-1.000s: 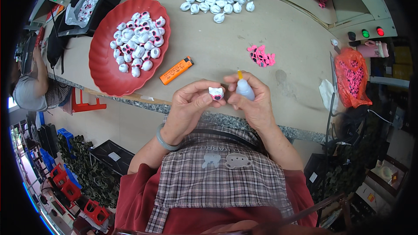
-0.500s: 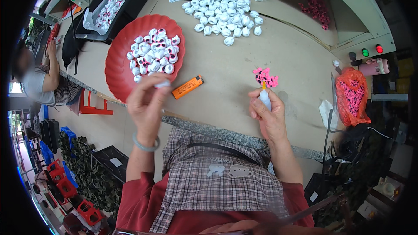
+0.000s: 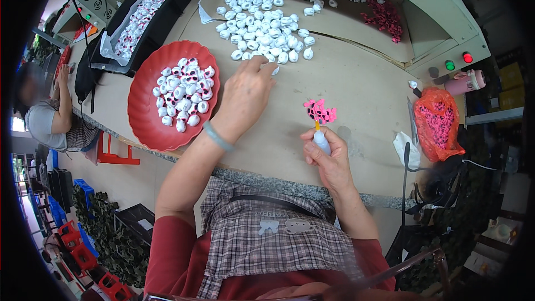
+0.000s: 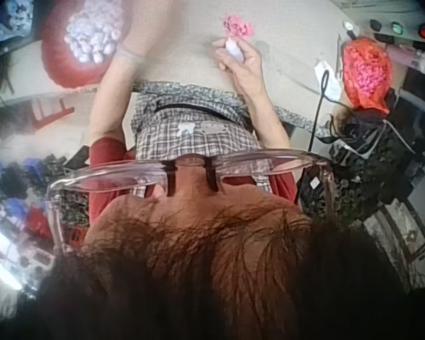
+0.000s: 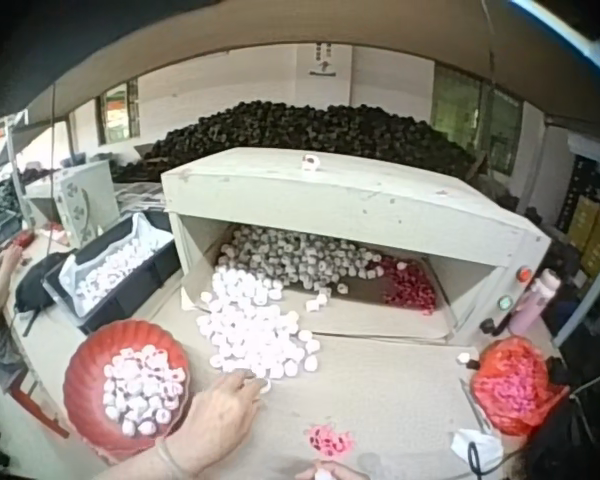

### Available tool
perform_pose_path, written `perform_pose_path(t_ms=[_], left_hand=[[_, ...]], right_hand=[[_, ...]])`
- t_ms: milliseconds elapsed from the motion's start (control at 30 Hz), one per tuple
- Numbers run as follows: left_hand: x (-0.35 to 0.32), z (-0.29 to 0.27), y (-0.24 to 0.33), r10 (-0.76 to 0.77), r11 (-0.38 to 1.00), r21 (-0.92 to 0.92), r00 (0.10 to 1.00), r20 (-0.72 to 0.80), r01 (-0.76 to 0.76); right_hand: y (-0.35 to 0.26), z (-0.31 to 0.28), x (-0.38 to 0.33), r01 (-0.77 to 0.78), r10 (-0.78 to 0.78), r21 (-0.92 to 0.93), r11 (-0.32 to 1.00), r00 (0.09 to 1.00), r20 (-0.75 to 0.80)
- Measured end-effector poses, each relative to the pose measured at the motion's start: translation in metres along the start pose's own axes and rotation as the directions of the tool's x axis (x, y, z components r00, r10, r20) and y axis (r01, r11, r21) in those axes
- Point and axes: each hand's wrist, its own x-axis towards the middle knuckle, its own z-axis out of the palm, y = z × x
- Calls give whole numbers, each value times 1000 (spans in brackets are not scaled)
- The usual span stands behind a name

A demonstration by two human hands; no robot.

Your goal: The person assembles figurine heads by picking up white pieces and pink accessories, applying glue with a squeeze bottle, attaching the accessories to each head by hand, and placing the completed heads into a tray.

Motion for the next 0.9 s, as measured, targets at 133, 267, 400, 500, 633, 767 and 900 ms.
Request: perform_pose_path(t_ms=[133,267,400,500,633,767,900], left_hand=[[12,26,-4,-42,993,115,993,111,29],[13,29,-5,-22,984,176,994,106,3],[-6,4,14,-146,894,-376,951,271,244],[-35,-11,22,-249,378,-735,826,505,563],[-63,-23,32,-253,77,-830,816,520,552],[-84,-30,37,-305,-77,-871,820,484,486],[-98,-25,33,-328,-101,-887,827,457,451]], right_hand=[[-1,-2,-3,-3,3,21,1000,1000,-4],[-6,-2,-4,27,-27,-34,999,1000,11],[-12,-3,-5,89,-86,120,989,996,-29],[-13,-9,-1,141,-143,77,987,990,14],[-14,-8,2,260,-258,-61,964,965,39],[-13,3,0,329,-334,-85,940,941,-52],[-15,14,-1,365,-385,-190,911,919,-80]])
